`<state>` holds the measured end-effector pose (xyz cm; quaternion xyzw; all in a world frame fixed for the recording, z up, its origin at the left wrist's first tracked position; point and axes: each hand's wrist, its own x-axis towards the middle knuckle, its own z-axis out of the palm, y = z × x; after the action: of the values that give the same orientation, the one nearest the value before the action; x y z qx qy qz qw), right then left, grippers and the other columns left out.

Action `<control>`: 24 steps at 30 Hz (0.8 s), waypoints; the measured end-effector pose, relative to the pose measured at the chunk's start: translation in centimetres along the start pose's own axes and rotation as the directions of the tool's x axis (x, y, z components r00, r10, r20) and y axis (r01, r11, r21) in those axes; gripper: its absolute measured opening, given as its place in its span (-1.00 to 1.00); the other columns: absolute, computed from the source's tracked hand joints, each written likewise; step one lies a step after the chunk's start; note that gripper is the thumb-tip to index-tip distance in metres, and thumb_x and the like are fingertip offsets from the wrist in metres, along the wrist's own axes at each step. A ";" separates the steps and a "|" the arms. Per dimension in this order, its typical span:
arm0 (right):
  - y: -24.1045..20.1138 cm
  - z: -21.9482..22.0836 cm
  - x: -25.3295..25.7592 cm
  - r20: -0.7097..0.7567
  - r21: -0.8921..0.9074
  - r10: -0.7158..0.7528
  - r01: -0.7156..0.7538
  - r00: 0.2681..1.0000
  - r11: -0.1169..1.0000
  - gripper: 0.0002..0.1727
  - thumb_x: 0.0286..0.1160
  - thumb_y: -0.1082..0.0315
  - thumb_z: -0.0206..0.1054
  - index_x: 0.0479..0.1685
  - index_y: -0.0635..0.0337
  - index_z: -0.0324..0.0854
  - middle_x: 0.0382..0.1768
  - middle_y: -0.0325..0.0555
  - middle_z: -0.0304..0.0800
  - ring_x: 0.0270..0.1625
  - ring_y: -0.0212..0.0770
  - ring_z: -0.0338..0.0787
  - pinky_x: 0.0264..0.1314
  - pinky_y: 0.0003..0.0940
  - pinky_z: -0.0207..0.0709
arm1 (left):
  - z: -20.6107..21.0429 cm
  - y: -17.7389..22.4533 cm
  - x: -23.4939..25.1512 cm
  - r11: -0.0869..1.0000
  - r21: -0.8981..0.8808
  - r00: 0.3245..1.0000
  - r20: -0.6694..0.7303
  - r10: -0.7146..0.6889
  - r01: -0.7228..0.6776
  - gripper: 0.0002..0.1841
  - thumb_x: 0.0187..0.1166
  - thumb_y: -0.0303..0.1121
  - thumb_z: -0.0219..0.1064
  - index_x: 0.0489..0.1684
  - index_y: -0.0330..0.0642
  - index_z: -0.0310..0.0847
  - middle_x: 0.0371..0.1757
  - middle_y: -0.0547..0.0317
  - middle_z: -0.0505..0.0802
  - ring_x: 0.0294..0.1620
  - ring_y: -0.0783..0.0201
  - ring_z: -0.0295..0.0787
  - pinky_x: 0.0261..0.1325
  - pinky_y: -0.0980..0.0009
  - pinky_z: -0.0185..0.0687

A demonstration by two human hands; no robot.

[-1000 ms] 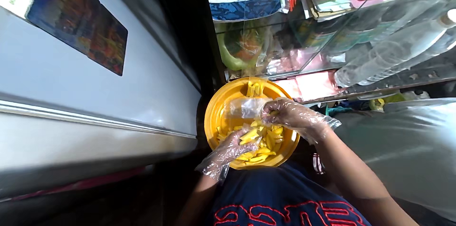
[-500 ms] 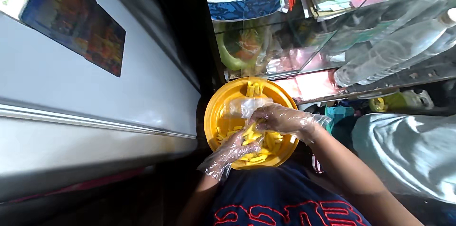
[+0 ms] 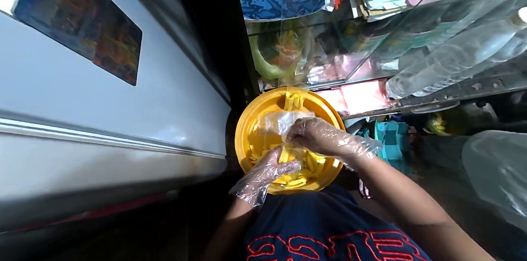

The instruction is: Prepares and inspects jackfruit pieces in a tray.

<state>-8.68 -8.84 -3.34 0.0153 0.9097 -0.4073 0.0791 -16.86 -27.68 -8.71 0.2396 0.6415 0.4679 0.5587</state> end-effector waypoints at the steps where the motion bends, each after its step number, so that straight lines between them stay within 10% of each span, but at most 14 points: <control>1: -0.1 0.3 0.1 0.017 -0.012 0.009 -0.009 1.000 1.000 -0.89 0.52 0.42 0.40 -0.17 0.21 0.84 -0.19 0.00 0.84 -0.05 -0.06 0.82 0.12 -0.02 0.66 | 0.0 0.2 -0.1 0.999 0.022 1.000 -0.018 -0.022 0.023 -0.36 0.45 -0.36 0.53 0.52 -0.31 0.39 0.17 0.10 0.79 0.09 0.49 0.77 0.24 0.51 0.70; 8: 2.0 0.5 -1.2 -0.106 -0.023 0.155 -0.158 0.982 0.987 -0.79 0.49 0.26 0.51 -0.03 0.16 0.80 -0.15 -0.01 0.86 -0.06 -0.01 0.85 0.12 0.11 0.71 | -0.5 -0.3 -0.3 0.993 0.020 0.978 -0.177 -0.111 0.116 -0.40 0.53 -0.34 0.47 0.57 -0.25 0.38 0.20 -0.03 0.77 0.06 0.33 0.79 0.20 0.36 0.73; 13: 2.6 3.7 -2.6 0.192 -0.362 0.661 -0.573 0.726 0.735 -0.34 0.38 -0.09 0.53 0.29 0.26 0.62 0.26 0.31 0.69 0.36 0.37 0.66 0.26 0.44 0.52 | -1.2 -1.8 -0.2 0.966 -0.257 0.954 -0.278 -0.108 0.035 -0.43 0.54 -0.41 0.45 0.54 -0.27 0.38 0.16 -0.02 0.81 0.03 0.28 0.84 0.11 0.36 0.81; 18: 0.7 6.0 -3.1 0.249 -0.401 0.640 -0.524 0.727 0.752 -0.47 0.63 0.30 0.28 0.55 0.31 0.44 0.48 0.40 0.49 0.50 0.42 0.54 0.34 0.38 0.51 | -1.1 -1.2 -0.3 0.952 -0.304 0.963 -0.246 -0.106 0.027 -0.42 0.54 -0.52 0.41 0.57 -0.29 0.35 0.20 -0.03 0.81 0.08 0.22 0.85 0.14 0.34 0.81; 24: 3.8 3.6 -3.4 0.271 -0.201 0.536 -0.498 0.799 0.844 -0.67 0.56 0.29 0.38 0.20 0.27 0.71 0.21 0.29 0.74 0.36 0.31 0.67 0.43 0.34 0.45 | -1.5 -1.7 -0.1 0.969 -0.241 0.978 -0.185 -0.099 0.052 -0.38 0.52 -0.55 0.41 0.62 -0.30 0.30 0.24 -0.01 0.82 0.12 0.25 0.85 0.16 0.38 0.79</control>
<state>-4.48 -8.86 -7.92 0.1929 0.8687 -0.3121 0.3329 -17.85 -29.02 -10.23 0.1000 0.6422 0.5401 0.5347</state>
